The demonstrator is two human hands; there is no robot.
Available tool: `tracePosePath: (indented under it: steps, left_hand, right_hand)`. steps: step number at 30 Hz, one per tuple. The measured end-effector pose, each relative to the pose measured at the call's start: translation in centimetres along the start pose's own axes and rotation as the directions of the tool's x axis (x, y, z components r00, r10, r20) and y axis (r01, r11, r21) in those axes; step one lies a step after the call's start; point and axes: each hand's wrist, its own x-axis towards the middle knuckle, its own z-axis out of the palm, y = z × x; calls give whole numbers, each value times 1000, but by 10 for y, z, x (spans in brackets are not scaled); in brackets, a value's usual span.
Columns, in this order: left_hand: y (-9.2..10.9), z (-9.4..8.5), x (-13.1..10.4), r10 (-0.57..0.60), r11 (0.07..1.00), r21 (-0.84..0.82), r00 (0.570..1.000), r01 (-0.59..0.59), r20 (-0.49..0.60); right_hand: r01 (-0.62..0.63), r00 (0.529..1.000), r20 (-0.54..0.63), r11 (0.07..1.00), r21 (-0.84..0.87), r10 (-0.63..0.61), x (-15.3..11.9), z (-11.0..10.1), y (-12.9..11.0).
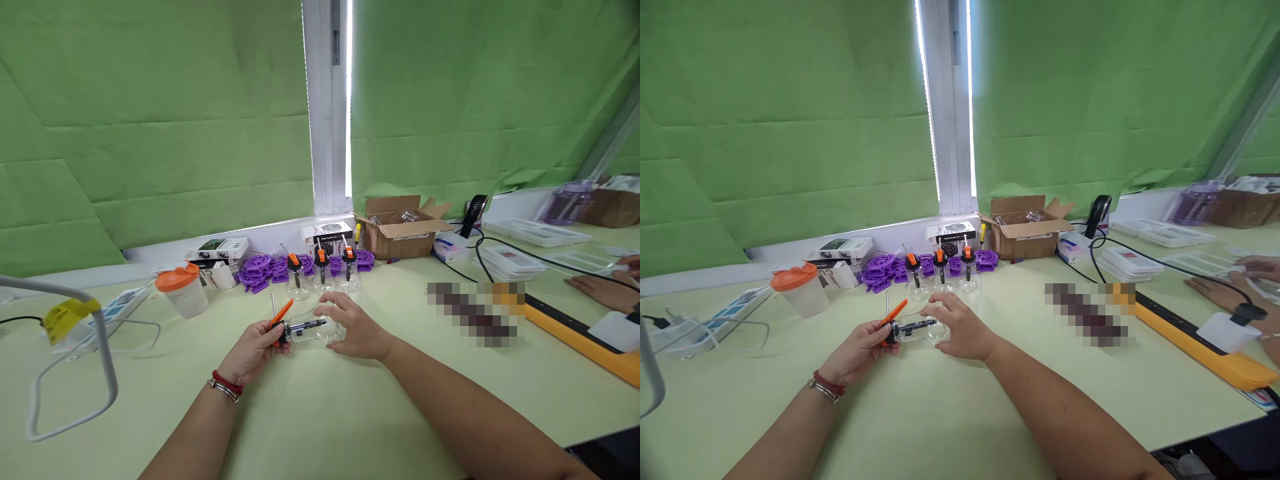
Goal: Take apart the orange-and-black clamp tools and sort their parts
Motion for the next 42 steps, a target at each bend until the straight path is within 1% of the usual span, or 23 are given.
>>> tracePosePath:
  steps: [4, 9, 15, 17, 22, 25, 27, 32, 35, 39, 42]
  left_hand:
    - [1, -1, -1, 4, 1000, -16, 1000, -4, 11]
    - [0, -2, 0, 4, 1000, -2, 1000, -4, 10]
    - [0, -3, 0, 16, 1000, 8, 999, -16, 29]
    - [0, -4, 0, 17, 1000, 6, 999, -17, 32]
    - [-2, -6, 1, -24, 1000, -11, 1000, 24, 21]
    - [-2, -7, 1, -33, 999, -6, 999, 33, 7]
    - [-2, -6, 1, -38, 999, -3, 999, 38, 3]
    - [-1, -6, 1, -14, 1000, 18, 1000, 13, 17]
    - [-1, -6, 1, 16, 999, 48, 1000, -17, 19]
    - [0, -4, -1, 51, 995, 80, 999, -52, 12]
    - [-1, 0, -1, 78, 990, 120, 997, -78, 4]
  right_hand:
    - [-50, 999, -15, 994, 95, 51, 0, -1, 2]
    - [-21, 1000, -21, 997, 77, 23, 0, 2, 2]
    - [-46, 999, -4, 993, 105, 47, 1, -1, 3]
    - [-31, 1000, -1, 995, 98, 32, 1, -2, 3]
    - [45, 999, -16, 999, 28, -44, 1, -1, 3]
    - [55, 998, -10, 998, 1, -55, 0, 1, 3]
    - [47, 999, -1, 999, 12, -47, 0, 1, 4]
    - [-33, 999, 21, 991, 131, 31, -1, -1, 10]
    - [-134, 991, 40, 966, 223, 128, -4, 0, 14]
    - [-297, 955, 112, 885, 359, 275, -7, 8, 19]
    - [-415, 908, 147, 798, 438, 392, -7, 14, 22]
